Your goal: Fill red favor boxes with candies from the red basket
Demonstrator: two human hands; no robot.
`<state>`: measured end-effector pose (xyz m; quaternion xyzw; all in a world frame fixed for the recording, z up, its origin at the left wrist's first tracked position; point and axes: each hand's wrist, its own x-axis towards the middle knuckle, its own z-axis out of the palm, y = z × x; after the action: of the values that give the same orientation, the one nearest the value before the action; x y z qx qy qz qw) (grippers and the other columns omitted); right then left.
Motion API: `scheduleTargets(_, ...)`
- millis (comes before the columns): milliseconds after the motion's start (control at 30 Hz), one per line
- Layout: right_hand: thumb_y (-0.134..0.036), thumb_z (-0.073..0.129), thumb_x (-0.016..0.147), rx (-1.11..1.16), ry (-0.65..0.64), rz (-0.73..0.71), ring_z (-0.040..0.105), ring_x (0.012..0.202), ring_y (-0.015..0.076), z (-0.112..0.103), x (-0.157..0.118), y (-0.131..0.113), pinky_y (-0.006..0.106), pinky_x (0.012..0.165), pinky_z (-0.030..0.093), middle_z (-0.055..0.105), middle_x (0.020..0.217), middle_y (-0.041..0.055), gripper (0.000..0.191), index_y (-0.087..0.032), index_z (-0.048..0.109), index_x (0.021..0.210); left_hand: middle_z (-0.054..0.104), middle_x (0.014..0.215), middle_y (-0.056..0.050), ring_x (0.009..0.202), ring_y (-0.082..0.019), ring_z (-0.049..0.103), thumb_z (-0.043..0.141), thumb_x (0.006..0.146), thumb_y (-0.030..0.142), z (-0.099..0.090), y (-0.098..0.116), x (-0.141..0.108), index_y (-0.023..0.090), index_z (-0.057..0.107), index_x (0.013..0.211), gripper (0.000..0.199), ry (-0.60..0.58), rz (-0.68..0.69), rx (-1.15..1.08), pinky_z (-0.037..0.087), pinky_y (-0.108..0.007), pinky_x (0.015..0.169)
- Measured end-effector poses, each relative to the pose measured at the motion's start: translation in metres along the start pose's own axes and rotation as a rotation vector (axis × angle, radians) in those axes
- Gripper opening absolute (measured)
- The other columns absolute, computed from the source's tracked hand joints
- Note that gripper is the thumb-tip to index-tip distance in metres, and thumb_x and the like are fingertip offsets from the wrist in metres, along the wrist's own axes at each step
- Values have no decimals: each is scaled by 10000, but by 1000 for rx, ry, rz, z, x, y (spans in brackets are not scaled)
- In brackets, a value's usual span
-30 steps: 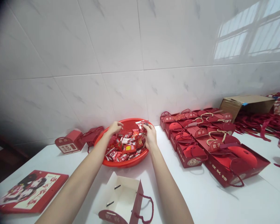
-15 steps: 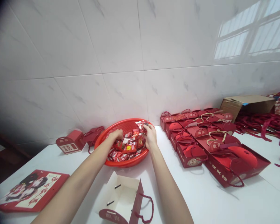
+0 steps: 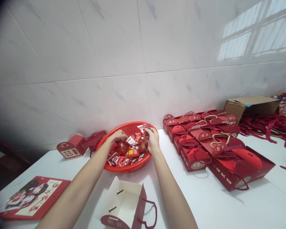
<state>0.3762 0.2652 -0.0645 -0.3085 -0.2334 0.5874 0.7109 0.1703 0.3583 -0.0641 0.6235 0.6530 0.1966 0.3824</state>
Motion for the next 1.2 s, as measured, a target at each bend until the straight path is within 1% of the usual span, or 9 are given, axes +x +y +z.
scheduleTargets(133,-249,768,533,1,-1,-6,569,575,120,0,0,0,216,511,444,649,598,-51,178,-215,617,619,529,466,28,405,-91,447,707,731,358,-3,20,-6,166,583,596,265,-34,69,-202,344,-212,427)
scheduleTargets(300,-251,772,532,-3,-6,-3,568,586,116,-1,0,0,209,519,448,650,606,-51,177,-213,629,629,611,619,10,463,-82,481,735,719,452,-3,32,-11,151,641,715,316,-147,120,-393,403,-215,466)
scheduleTargets(433,-251,771,542,-12,-9,-5,574,599,125,-1,1,0,217,522,442,653,613,-49,174,-216,632,641,587,593,28,485,-86,500,816,625,322,-3,28,-12,151,640,730,267,-194,130,-461,400,-209,471)
scheduleTargets(533,-251,773,547,-14,-10,-7,576,603,124,-1,1,1,220,532,443,653,615,-51,177,-217,625,638,626,667,26,533,-87,538,822,543,159,-3,26,-9,155,659,776,284,-211,137,-490,419,-210,493)
scheduleTargets(633,-251,766,548,-12,-9,-6,569,592,119,-1,0,1,221,534,446,648,612,-54,170,-215,625,636,668,757,5,576,-88,562,802,516,78,-1,24,-7,153,688,834,346,-218,153,-500,441,-213,512)
scheduleTargets(767,-245,761,548,-9,-6,-10,569,594,121,-1,0,0,223,534,442,649,611,-51,164,-215,618,621,686,803,-17,644,-124,610,816,553,94,1,23,-6,159,715,958,422,-233,177,-491,502,-252,570)
scheduleTargets(867,-244,762,550,-8,-6,-12,572,597,124,-1,0,1,226,538,441,656,616,-48,160,-215,624,627,682,776,-12,617,-131,608,827,572,120,2,23,-7,157,721,999,441,-229,180,-467,510,-269,563)
scheduleTargets(1033,-245,770,564,-13,-11,-12,582,610,124,-1,0,1,231,557,456,654,628,-51,168,-212,627,645,705,764,-17,572,-138,606,780,608,102,4,25,-9,148,737,969,366,-208,169,-392,487,-262,516)
scheduleTargets(1200,-240,770,562,-7,-4,-6,574,598,119,0,-1,0,223,546,451,658,622,-51,164,-211,624,630,681,687,10,501,-116,575,703,643,73,14,26,-10,162,738,915,288,-154,175,-315,401,-220,443)
